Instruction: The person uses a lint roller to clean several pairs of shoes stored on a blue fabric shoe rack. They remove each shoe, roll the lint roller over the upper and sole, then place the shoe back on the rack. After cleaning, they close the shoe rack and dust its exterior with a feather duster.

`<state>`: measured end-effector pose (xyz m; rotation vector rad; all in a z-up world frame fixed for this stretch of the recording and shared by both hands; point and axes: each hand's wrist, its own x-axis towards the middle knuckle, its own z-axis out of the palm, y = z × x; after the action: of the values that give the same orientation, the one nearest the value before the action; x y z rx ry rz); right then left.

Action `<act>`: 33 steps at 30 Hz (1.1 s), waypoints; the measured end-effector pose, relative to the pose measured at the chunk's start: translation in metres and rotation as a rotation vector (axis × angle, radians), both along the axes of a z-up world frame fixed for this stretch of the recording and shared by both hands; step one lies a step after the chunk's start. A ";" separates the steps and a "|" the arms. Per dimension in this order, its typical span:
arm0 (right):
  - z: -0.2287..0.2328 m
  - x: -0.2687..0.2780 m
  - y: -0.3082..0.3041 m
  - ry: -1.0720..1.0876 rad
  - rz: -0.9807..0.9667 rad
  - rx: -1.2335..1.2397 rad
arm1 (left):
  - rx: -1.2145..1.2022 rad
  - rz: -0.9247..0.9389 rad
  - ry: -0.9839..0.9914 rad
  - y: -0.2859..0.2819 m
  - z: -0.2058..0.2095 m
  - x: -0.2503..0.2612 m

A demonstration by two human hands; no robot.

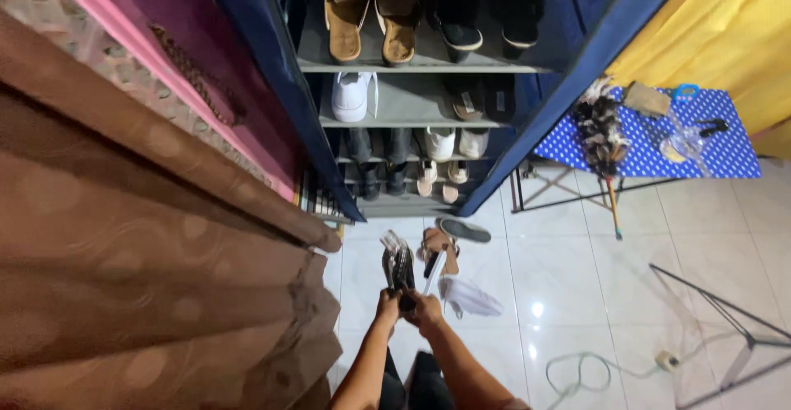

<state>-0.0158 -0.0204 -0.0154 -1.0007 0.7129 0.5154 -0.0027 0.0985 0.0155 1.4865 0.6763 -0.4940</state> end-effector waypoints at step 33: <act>-0.501 0.352 0.109 -0.488 -0.132 0.039 | -0.451 0.230 -0.348 0.072 -0.478 0.275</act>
<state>0.3365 0.0889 -0.5169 -0.9854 0.3269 0.1562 0.2725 0.1702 -0.4627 1.0185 0.4172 -0.1841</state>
